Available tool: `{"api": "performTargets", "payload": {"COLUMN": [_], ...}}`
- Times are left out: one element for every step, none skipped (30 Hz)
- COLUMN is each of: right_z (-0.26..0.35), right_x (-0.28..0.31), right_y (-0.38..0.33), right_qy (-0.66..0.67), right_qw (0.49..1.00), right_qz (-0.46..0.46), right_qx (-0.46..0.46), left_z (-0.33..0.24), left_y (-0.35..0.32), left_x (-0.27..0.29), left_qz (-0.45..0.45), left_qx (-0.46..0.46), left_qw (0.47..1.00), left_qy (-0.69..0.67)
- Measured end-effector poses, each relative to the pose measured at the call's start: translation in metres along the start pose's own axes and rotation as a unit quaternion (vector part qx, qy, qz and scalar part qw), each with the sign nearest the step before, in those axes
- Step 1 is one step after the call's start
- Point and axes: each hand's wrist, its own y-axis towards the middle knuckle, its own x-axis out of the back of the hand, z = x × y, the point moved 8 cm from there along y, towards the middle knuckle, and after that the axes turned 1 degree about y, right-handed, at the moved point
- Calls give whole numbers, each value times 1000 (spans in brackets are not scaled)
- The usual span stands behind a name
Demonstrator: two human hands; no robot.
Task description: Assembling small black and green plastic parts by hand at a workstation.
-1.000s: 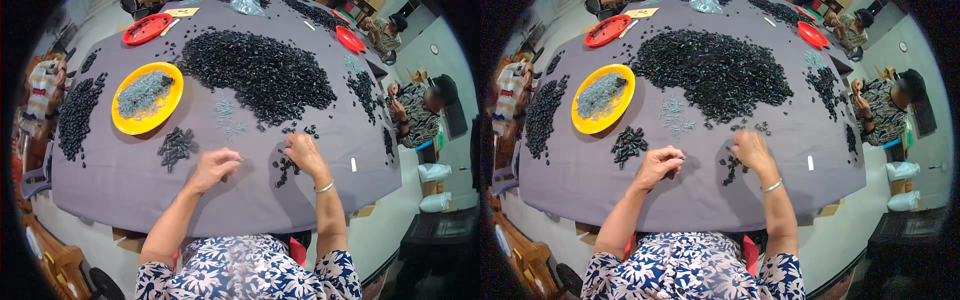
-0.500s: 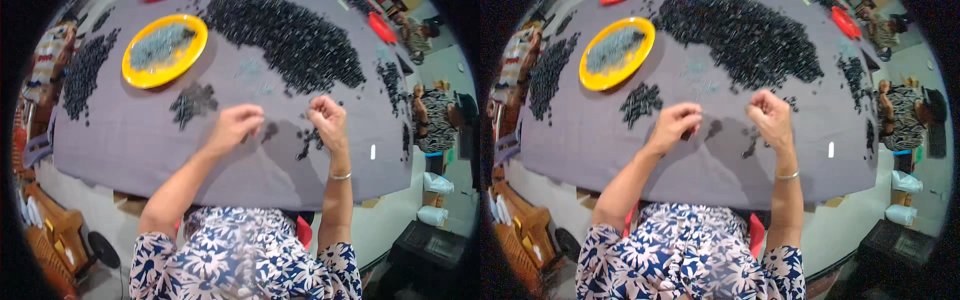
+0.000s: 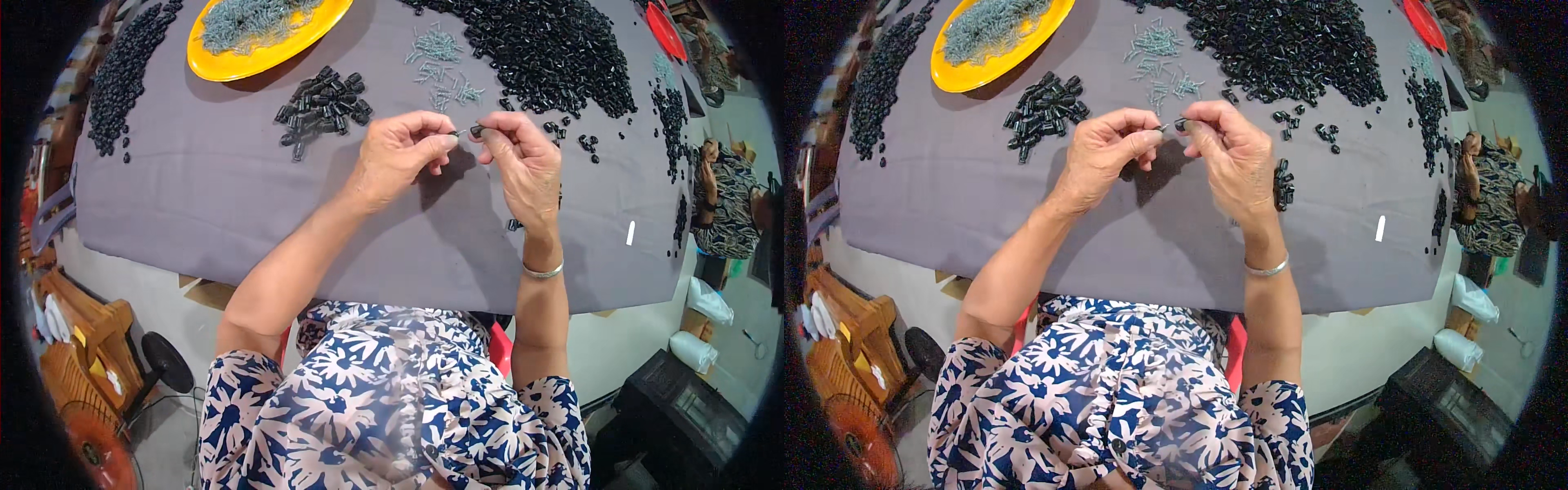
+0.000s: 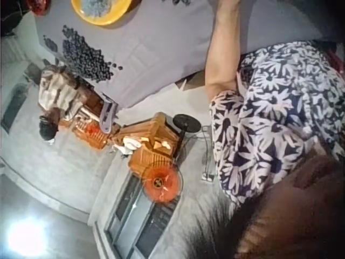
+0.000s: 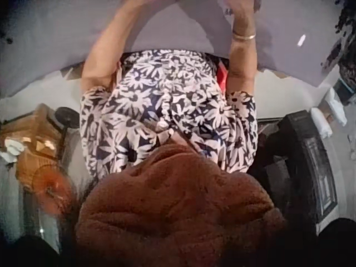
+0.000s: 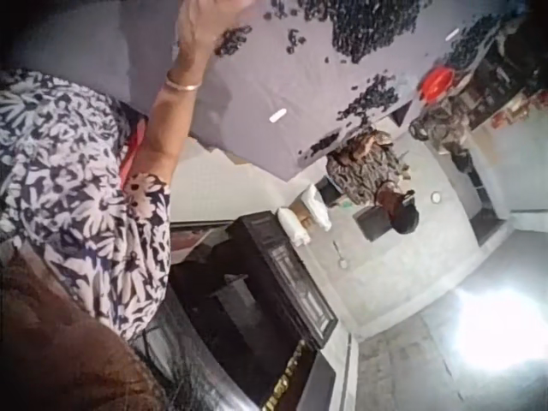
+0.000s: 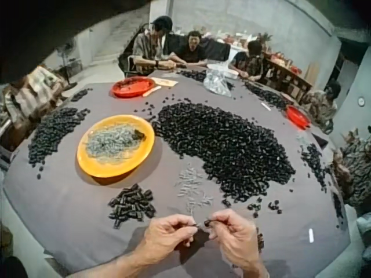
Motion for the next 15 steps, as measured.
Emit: {"api": "performTargets", "payload": {"right_z": [-1, -3, -5, -5, -5, -4, 0, 4, 4, 9, 14, 15, 20, 24, 23], "right_x": [0, 0, 0, -1, -2, -3, -4, -5, -6, -7, -8, -9, -11, -13, -12], "right_y": [0, 0, 0, 1, 1, 1, 1, 0, 1, 0, 0, 0, 0, -1, -1], "right_qy": [3, 5, 6, -1, -9, -7, -52, -96, -95, -133, -171, -170, -191, -212, -213], "right_qw": [1000, 1000, 1000, 1000, 1000, 1000, 998, 994, 994, 988, 978, 979, 972, 966, 966], "right_qz": [-4, -7, -7, -4, -1, 0, 1, 1, 3, 1, -1, 1, -1, -2, -2], "right_qx": [2, 5, 3, 13, 23, 21, 37, 53, 52, 84, 116, 115, 133, 151, 150], "left_z": [0, 0, 0, -1, -1, -1, -1, -1, -1, -2, -3, -1, -2, -3, -2], "left_y": [0, 0, 0, 0, 0, 0, 0, 0, -1, -1, -1, -2, -2, -2, -2], "left_x": [0, 0, -1, -2, -2, -2, -3, -4, -3, -3, -3, -2, -2, -2, -3], "left_qz": [1, 3, 2, 0, -2, -4, -3, -1, -3, -2, 0, -1, 2, 5, 5], "left_qx": [-3, -5, -3, -4, -4, -2, -1, 0, 1, -4, -8, -7, -23, -39, -39], "left_qw": [1000, 1000, 1000, 1000, 1000, 1000, 1000, 1000, 1000, 999, 998, 998, 998, 998, 998], "left_qy": [11, 22, 22, 22, 23, 23, 26, 28, 29, 44, 60, 60, 52, 43, 43]}}
